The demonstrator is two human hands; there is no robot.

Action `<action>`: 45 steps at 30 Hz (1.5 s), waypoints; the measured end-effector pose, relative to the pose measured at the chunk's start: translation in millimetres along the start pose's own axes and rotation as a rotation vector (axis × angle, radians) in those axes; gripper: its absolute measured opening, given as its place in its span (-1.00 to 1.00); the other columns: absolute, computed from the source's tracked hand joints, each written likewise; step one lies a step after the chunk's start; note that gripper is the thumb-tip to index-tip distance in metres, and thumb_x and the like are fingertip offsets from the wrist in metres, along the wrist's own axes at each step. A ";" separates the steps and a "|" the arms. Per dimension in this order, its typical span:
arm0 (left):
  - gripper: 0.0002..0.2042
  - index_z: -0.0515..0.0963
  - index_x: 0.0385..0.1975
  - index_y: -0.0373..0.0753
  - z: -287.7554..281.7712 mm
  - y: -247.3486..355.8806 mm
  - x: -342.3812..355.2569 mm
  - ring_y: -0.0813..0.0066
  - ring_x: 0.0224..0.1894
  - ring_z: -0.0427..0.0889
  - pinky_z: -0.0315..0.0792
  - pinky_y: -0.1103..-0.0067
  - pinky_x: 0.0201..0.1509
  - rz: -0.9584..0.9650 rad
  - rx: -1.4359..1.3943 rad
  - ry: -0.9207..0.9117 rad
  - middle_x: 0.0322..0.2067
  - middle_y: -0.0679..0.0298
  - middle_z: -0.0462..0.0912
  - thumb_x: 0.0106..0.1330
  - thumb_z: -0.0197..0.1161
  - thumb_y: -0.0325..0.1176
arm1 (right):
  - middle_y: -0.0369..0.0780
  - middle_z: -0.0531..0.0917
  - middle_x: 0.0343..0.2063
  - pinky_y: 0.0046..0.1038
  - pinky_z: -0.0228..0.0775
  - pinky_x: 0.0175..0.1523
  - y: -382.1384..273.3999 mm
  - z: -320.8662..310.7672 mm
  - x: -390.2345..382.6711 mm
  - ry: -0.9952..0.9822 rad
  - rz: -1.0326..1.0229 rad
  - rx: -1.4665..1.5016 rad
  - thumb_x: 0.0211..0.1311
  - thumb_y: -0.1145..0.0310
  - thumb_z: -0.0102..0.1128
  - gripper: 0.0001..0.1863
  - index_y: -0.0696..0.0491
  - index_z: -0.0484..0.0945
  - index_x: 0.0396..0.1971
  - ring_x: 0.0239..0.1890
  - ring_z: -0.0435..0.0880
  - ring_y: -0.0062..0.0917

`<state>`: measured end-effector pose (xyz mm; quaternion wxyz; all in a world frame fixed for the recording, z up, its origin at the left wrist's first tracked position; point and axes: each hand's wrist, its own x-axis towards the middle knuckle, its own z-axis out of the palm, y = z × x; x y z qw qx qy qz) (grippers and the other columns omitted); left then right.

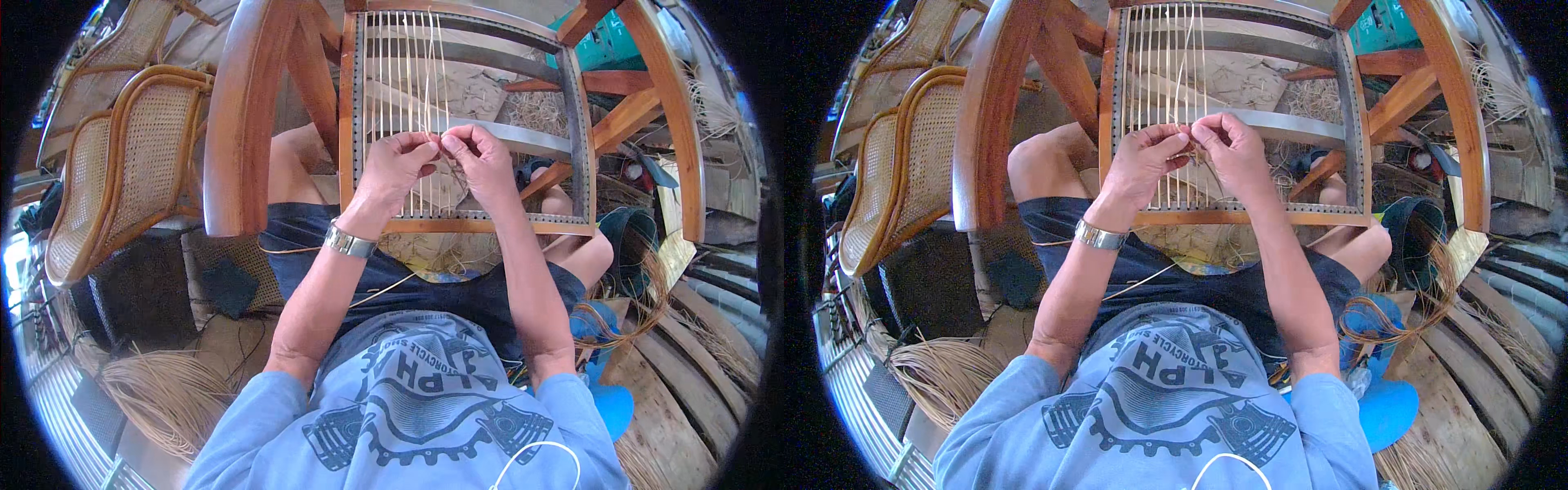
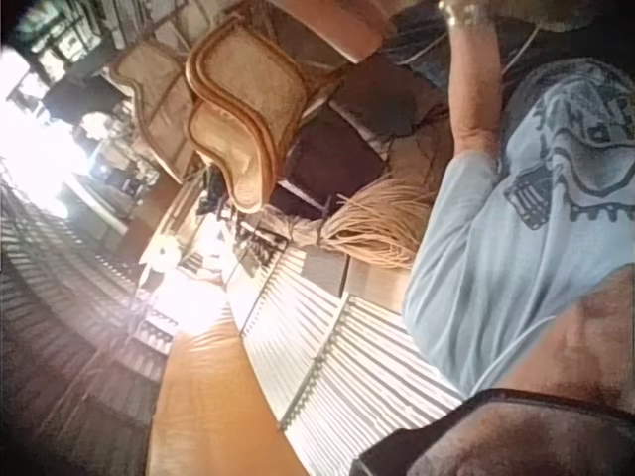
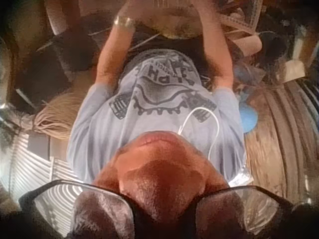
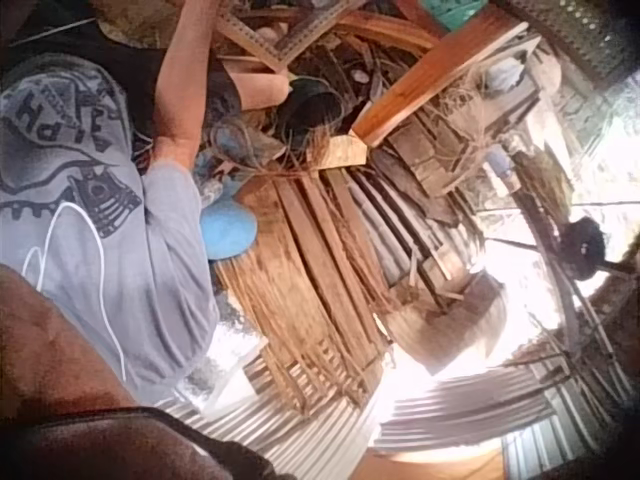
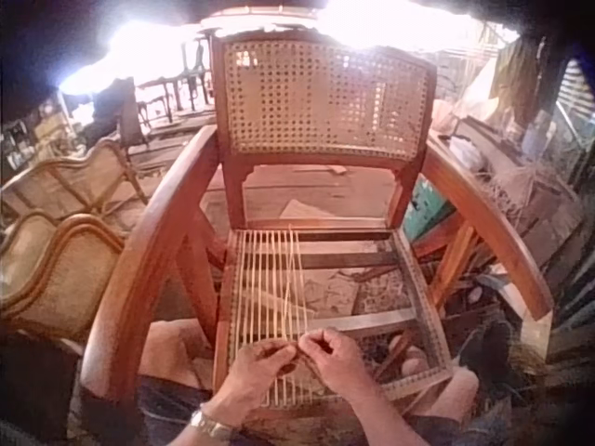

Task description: Repairing a wooden chair by weaving new cane or fiber into the seat frame.

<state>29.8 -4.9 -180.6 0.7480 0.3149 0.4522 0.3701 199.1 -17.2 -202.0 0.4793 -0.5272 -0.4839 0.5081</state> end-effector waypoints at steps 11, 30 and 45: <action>-0.76 0.57 -0.06 -0.37 -6.2 -2.6 -3.8 0.61 -0.23 0.63 0.52 0.67 -0.13 0.122 0.135 0.076 -0.25 0.31 0.66 0.34 0.30 -0.42 | -0.34 0.71 -0.31 -0.63 0.47 -0.13 -6.0 9.1 -0.4 -0.095 0.110 0.242 0.33 0.41 0.27 -0.85 0.14 0.69 -0.19 -0.30 0.60 -0.74; -0.63 0.51 0.06 -0.44 -14.2 -7.4 -3.4 0.54 -0.19 0.64 0.56 0.64 -0.08 0.098 0.003 0.043 -0.18 0.21 0.66 0.25 0.35 -0.55 | -0.29 0.61 -0.45 -0.53 0.45 -0.21 -26.5 5.6 8.1 -0.181 0.081 -0.296 0.24 0.39 0.19 -0.85 0.17 0.54 -0.32 -0.38 0.54 -0.66; -0.73 0.55 0.01 -0.47 -13.2 -0.8 -5.6 0.54 -0.18 0.67 0.56 0.65 -0.09 0.117 0.165 0.002 -0.20 0.18 0.70 0.35 0.26 -0.53 | -0.32 0.60 -0.45 -0.60 0.43 -0.29 -42.1 0.1 17.3 -0.284 0.081 -0.441 0.34 0.40 0.20 -0.87 0.17 0.53 -0.31 -0.41 0.52 -0.74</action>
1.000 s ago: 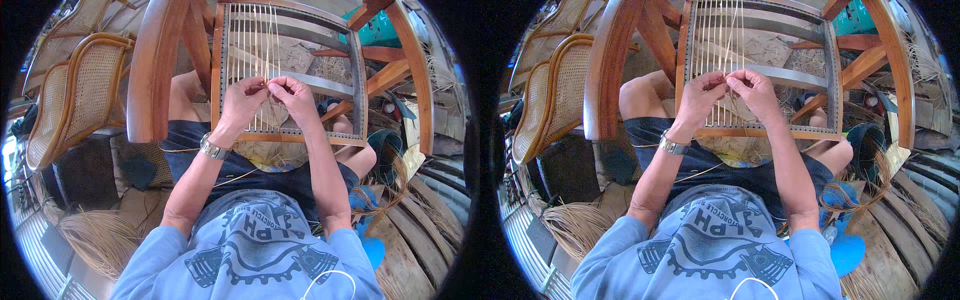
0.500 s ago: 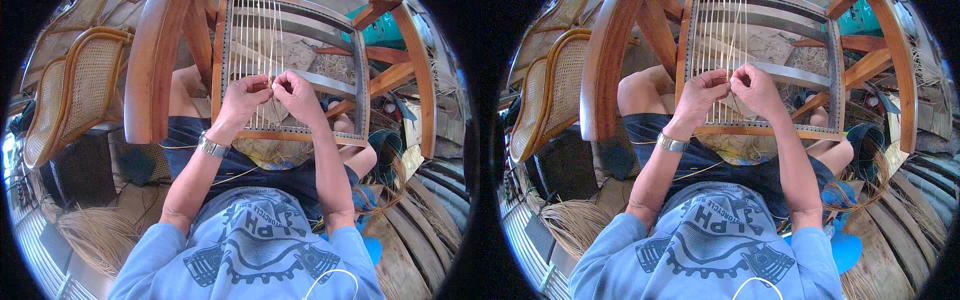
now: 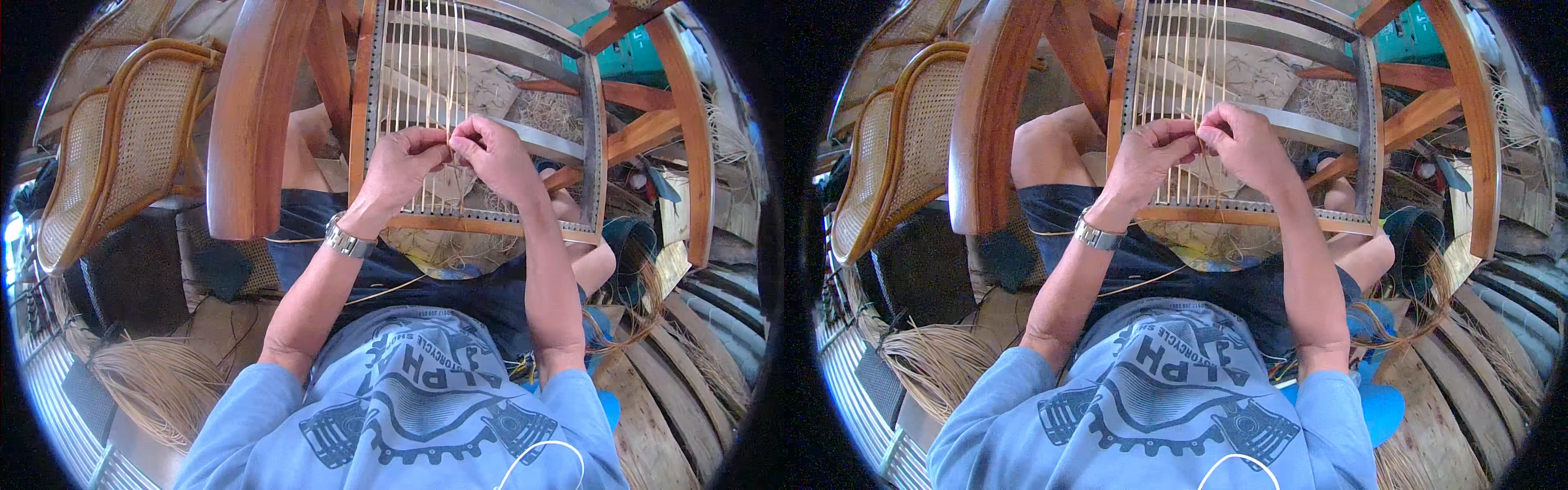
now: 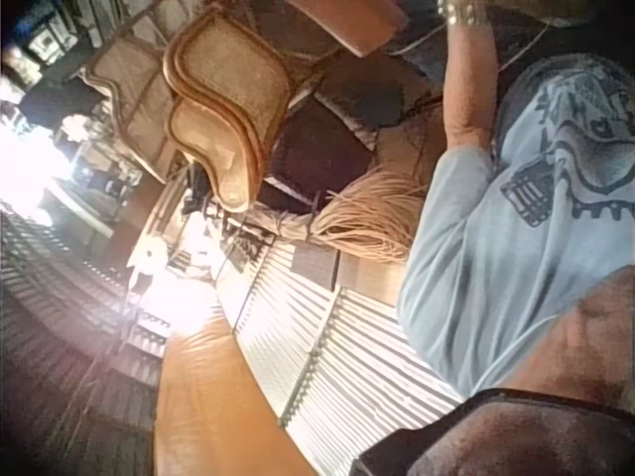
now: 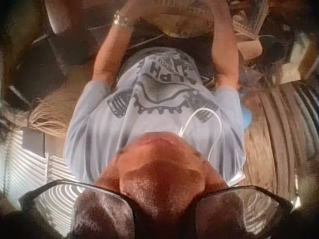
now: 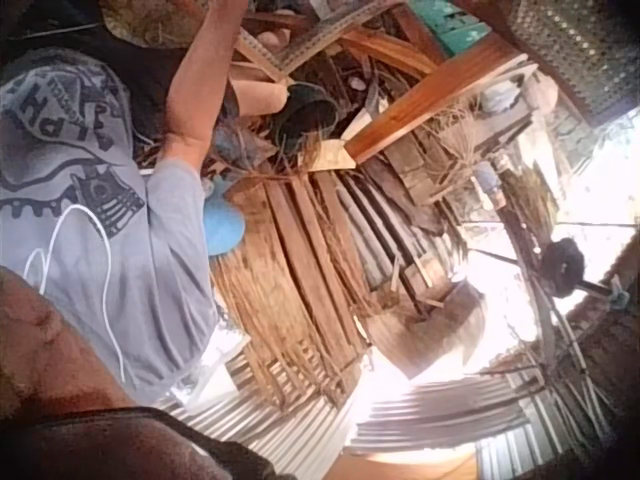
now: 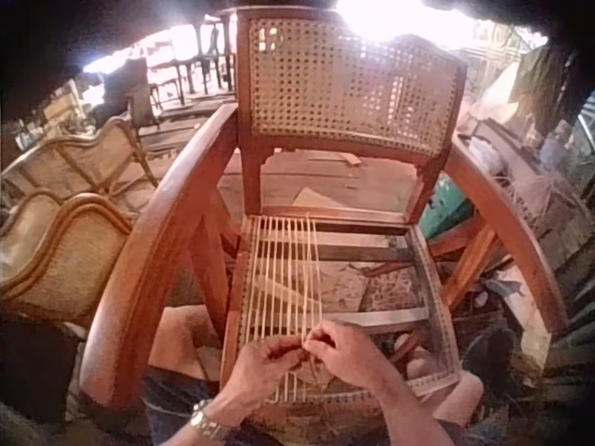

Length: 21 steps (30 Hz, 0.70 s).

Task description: Repairing a wooden chair by weaving new cane or fiber into the seat frame.

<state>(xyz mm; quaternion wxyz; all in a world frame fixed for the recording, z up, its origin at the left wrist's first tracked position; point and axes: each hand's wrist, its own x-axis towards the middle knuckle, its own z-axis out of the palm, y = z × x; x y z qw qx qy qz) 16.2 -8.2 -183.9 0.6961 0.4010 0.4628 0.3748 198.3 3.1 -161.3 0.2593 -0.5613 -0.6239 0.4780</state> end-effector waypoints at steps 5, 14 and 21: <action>-0.74 0.54 0.02 -0.45 0.3 -1.2 2.9 0.54 -0.17 0.67 0.58 0.64 -0.05 -0.001 0.044 -0.022 -0.20 0.21 0.69 0.40 0.23 -0.47 | -0.19 0.68 -0.45 -0.48 0.48 -0.25 -0.6 -3.7 0.8 -0.029 0.011 0.024 0.31 0.42 0.21 -0.86 0.20 0.58 -0.29 -0.41 0.64 -0.56; -0.82 0.56 -0.11 -0.36 -7.2 -5.8 8.1 0.47 -0.13 0.66 0.59 0.53 0.03 -0.161 -0.351 -0.117 -0.20 0.26 0.65 0.41 0.25 -0.40 | -0.20 0.66 -0.40 -0.46 0.49 -0.19 7.9 20.5 -19.1 0.252 -0.102 0.106 0.31 0.38 0.25 -0.81 0.21 0.56 -0.25 -0.39 0.63 -0.53; -0.82 0.61 -0.14 -0.28 -3.7 -6.8 2.3 0.60 -0.21 0.64 0.48 0.66 -0.12 -0.173 -0.214 -0.017 -0.27 0.33 0.68 0.39 0.28 -0.33 | -0.38 0.58 -0.46 -0.69 0.34 -0.38 9.0 29.0 -42.6 0.176 0.211 0.438 0.38 0.39 0.19 -0.84 0.14 0.57 -0.15 -0.48 0.50 -0.76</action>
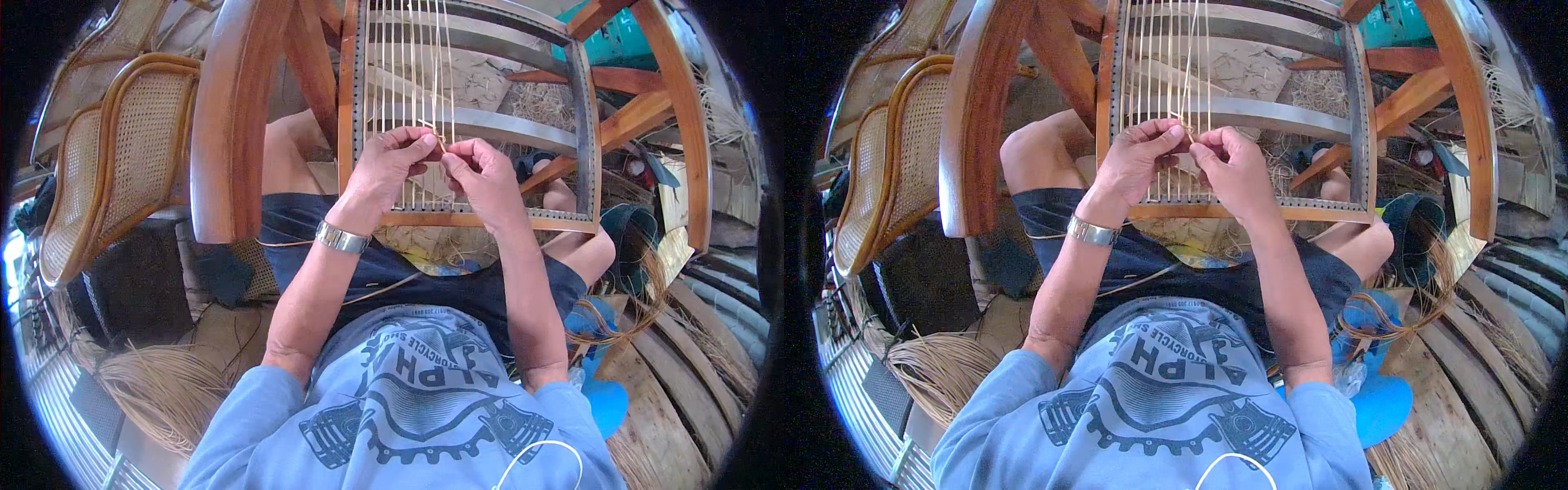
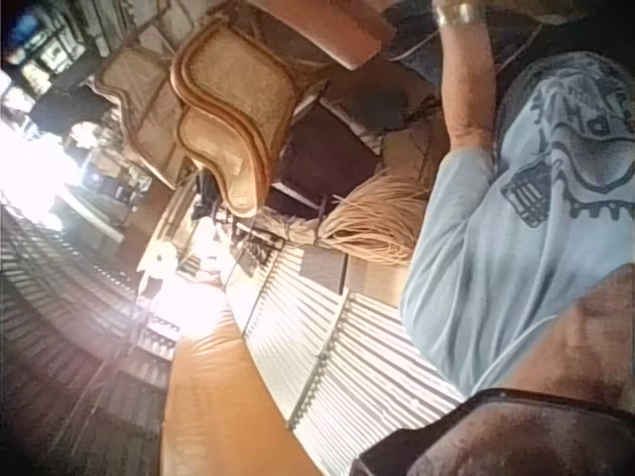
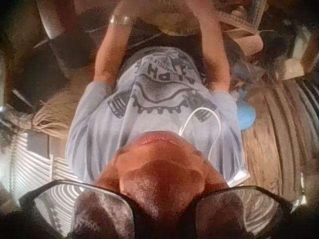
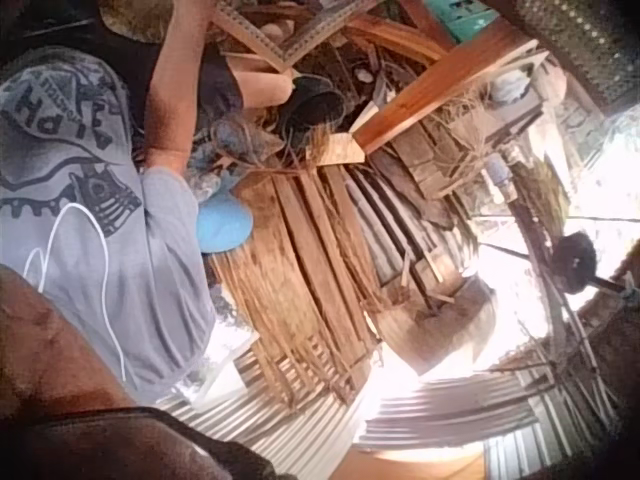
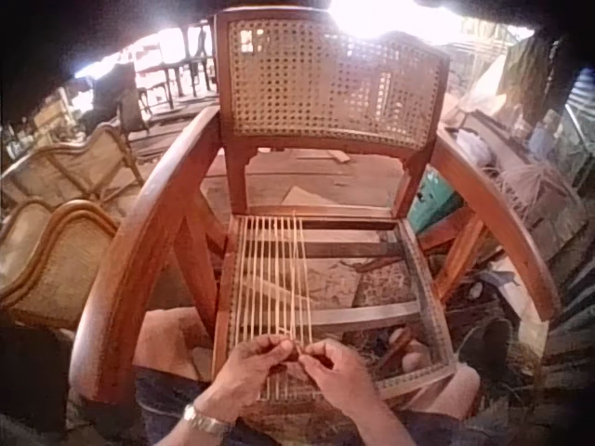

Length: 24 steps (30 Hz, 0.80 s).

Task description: Repairing a wooden chair by weaving new cane or fiber into the seat frame.

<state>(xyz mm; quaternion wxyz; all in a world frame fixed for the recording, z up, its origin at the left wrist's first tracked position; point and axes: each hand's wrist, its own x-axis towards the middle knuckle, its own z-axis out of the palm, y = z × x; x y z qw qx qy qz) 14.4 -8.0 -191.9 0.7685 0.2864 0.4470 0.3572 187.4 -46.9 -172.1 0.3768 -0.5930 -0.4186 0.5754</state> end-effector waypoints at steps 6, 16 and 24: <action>-0.84 0.63 -0.16 -0.24 0.1 -6.2 1.5 0.64 -0.25 0.62 0.45 0.68 -0.15 0.013 0.061 -0.015 -0.26 0.36 0.68 0.39 0.29 -0.31 | -0.37 0.58 -0.49 -0.67 0.33 -0.42 0.5 -1.8 -4.9 -0.044 0.099 0.255 0.31 0.46 0.21 -0.81 0.17 0.62 -0.13 -0.53 0.46 -0.77; -0.78 0.58 -0.17 -0.34 15.8 -13.5 -12.5 0.65 -0.28 0.57 0.46 0.68 -0.19 0.165 0.351 0.035 -0.32 0.34 0.64 0.49 0.14 -0.29 | -0.43 0.59 -0.46 -0.70 0.30 -0.40 5.2 1.7 -23.2 -0.048 0.121 0.352 0.30 0.50 0.15 -0.81 0.14 0.63 -0.12 -0.51 0.43 -0.83; -0.82 0.53 -0.19 -0.40 25.4 -18.2 -16.0 0.28 -0.28 0.60 0.48 0.43 -0.18 0.488 0.812 0.164 -0.31 0.11 0.60 0.41 0.14 -0.39 | -0.44 0.53 -0.49 -0.69 0.28 -0.39 14.5 0.4 -29.5 -0.051 0.090 0.347 0.31 0.54 0.11 -0.83 0.13 0.62 -0.16 -0.49 0.43 -0.81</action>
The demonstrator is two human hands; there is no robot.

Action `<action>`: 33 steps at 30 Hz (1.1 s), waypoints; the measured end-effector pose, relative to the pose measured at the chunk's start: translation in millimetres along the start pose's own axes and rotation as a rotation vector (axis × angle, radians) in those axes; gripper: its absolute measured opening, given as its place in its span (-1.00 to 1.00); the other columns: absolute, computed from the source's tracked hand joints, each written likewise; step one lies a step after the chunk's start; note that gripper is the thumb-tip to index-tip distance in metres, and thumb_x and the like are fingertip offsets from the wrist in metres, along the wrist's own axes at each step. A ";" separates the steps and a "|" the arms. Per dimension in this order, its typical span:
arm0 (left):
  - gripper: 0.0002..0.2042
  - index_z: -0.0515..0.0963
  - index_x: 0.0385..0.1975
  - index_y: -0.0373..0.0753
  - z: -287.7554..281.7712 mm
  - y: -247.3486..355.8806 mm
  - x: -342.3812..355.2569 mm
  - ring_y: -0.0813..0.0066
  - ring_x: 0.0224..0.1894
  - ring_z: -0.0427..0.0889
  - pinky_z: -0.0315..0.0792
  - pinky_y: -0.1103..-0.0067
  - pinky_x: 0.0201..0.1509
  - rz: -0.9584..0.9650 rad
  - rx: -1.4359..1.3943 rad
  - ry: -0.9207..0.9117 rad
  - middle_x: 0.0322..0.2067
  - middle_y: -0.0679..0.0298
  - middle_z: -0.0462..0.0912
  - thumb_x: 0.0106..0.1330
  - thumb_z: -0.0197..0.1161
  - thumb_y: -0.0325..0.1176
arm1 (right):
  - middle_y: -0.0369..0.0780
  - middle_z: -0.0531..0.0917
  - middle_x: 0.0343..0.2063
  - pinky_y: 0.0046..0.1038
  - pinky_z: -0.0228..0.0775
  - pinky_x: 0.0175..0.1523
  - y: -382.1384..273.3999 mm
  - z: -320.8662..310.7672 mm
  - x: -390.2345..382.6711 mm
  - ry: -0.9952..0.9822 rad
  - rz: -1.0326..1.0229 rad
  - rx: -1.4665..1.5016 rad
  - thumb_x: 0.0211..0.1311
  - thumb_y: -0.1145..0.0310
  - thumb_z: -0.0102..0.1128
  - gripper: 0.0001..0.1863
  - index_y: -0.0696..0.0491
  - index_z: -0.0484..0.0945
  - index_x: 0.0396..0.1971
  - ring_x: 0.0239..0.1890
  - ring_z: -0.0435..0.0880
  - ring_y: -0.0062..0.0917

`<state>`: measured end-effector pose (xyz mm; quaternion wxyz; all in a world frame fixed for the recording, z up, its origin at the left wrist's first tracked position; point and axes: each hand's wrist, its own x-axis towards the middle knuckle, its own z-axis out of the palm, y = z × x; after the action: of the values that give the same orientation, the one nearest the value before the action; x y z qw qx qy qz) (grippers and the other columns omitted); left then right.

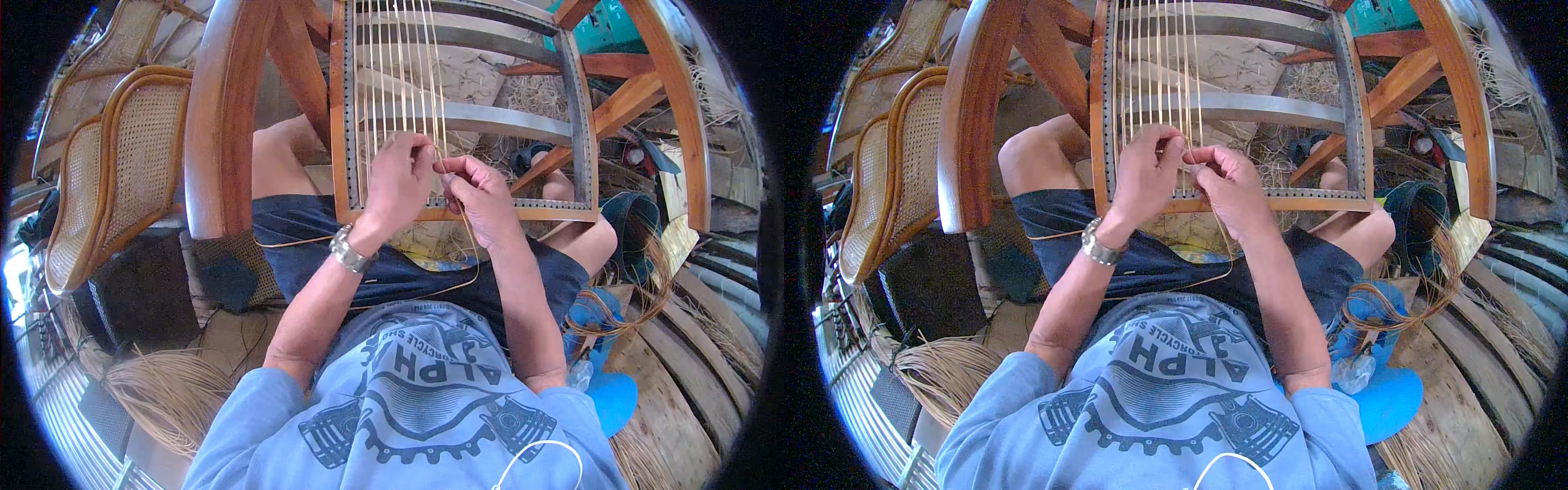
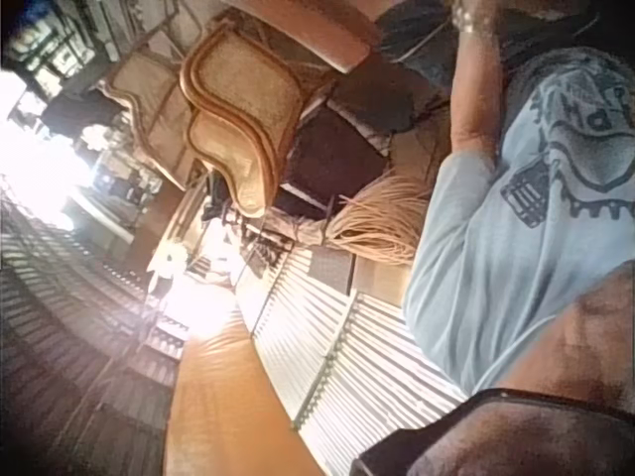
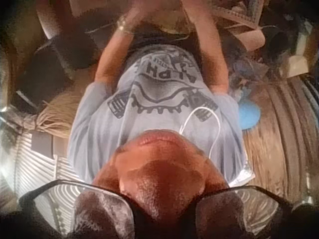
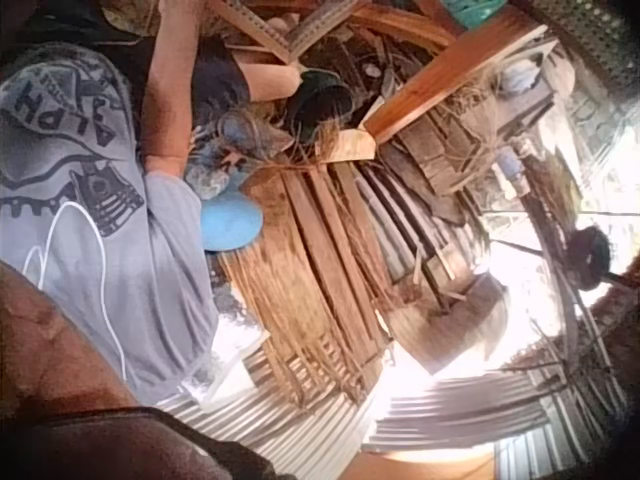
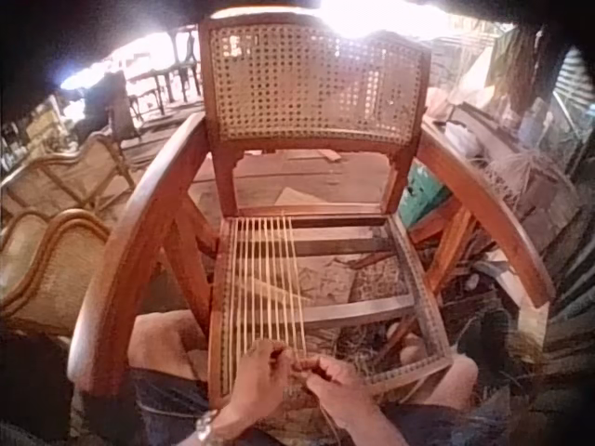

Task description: Repairing a wooden chair by weaving new cane or fiber into the seat frame.

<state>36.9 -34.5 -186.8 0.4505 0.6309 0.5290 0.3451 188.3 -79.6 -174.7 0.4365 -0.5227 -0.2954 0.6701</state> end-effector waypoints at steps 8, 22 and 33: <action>-0.84 0.49 -0.19 -0.37 9.4 2.5 -4.7 0.24 -0.31 0.62 0.51 0.46 -0.18 0.313 0.331 0.164 -0.27 0.06 0.56 0.44 0.12 -0.38 | -0.44 0.52 -0.51 -0.69 0.26 -0.42 7.4 -0.5 -2.5 0.045 -0.038 -0.027 0.33 0.52 0.12 -0.85 0.13 0.62 -0.17 -0.51 0.40 -0.81; -0.80 0.56 -0.05 -0.35 0.9 10.9 -2.9 0.52 -0.17 0.60 0.48 0.56 -0.03 -0.551 -1.056 -0.138 -0.12 0.22 0.66 0.39 0.22 -0.44 | -0.42 0.59 -0.43 -0.70 0.28 -0.39 16.2 3.8 2.3 0.032 -0.141 0.017 0.36 0.52 0.15 -0.86 0.11 0.61 -0.14 -0.48 0.43 -0.81; -0.81 0.64 -0.16 -0.27 7.6 -8.7 10.3 0.51 -0.24 0.60 0.44 0.60 -0.14 -0.585 -0.909 -0.145 -0.28 0.29 0.69 0.44 0.19 -0.30 | -0.16 0.73 -0.26 -0.45 0.52 -0.02 11.6 2.9 0.5 0.128 -0.363 -0.366 0.23 0.49 0.07 -0.74 0.15 0.65 -0.13 -0.18 0.67 -0.56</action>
<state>42.8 -25.7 -198.0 0.7906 0.2213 0.4473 0.3549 182.3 -84.1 -184.0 0.4656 -0.5728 -0.4722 0.4818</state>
